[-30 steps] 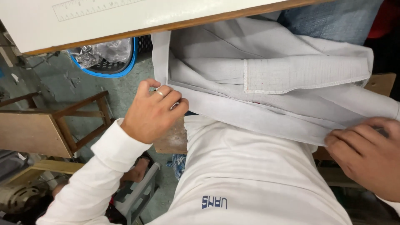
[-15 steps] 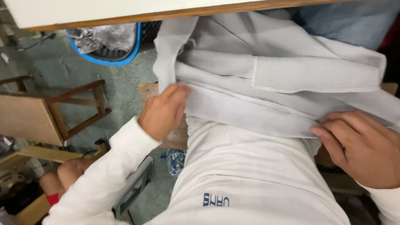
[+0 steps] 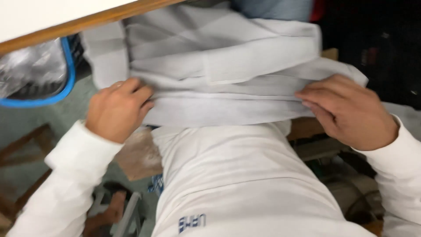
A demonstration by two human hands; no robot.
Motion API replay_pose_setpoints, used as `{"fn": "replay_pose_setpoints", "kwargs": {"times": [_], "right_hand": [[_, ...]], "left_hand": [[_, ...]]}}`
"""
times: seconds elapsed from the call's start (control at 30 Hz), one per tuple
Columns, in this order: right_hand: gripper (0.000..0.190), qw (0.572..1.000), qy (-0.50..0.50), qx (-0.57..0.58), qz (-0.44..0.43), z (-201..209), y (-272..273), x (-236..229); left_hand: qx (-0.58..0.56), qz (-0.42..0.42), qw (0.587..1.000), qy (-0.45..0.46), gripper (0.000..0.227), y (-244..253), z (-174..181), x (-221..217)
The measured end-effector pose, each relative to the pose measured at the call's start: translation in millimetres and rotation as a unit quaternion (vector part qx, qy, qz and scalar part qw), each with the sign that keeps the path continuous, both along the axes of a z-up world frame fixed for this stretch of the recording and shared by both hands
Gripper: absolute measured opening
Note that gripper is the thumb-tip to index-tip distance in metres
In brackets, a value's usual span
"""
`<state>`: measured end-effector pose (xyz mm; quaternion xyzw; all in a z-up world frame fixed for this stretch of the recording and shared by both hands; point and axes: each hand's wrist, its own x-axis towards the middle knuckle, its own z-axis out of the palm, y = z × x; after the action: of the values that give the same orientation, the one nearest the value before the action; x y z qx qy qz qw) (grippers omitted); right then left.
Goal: Trimming loose threads from a grey fabric garment component using thread nippers and then folding the piece for inspection.
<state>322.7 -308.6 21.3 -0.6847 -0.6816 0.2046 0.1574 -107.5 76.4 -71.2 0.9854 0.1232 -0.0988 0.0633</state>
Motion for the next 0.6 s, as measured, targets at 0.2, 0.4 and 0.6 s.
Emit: {"fn": "replay_pose_setpoints", "kwargs": {"times": [0.2, 0.4, 0.6], "right_hand": [[0.063, 0.937, -0.197, -0.131, -0.258, 39.9, -18.9, 34.4], [0.065, 0.875, 0.087, -0.313, -0.359, -35.9, -50.2, 50.0], [0.025, 0.814, 0.402, -0.172, -0.384, -68.4, -83.0, 20.1]], "left_hand": [[0.027, -0.071, 0.996, -0.043, 0.016, 7.7, 37.0, 0.6], [0.018, -0.052, 0.996, -0.076, 0.012, -9.9, 47.7, -20.2], [-0.216, -0.098, 0.955, -0.178, 0.039, -66.5, 36.6, 114.4]]}}
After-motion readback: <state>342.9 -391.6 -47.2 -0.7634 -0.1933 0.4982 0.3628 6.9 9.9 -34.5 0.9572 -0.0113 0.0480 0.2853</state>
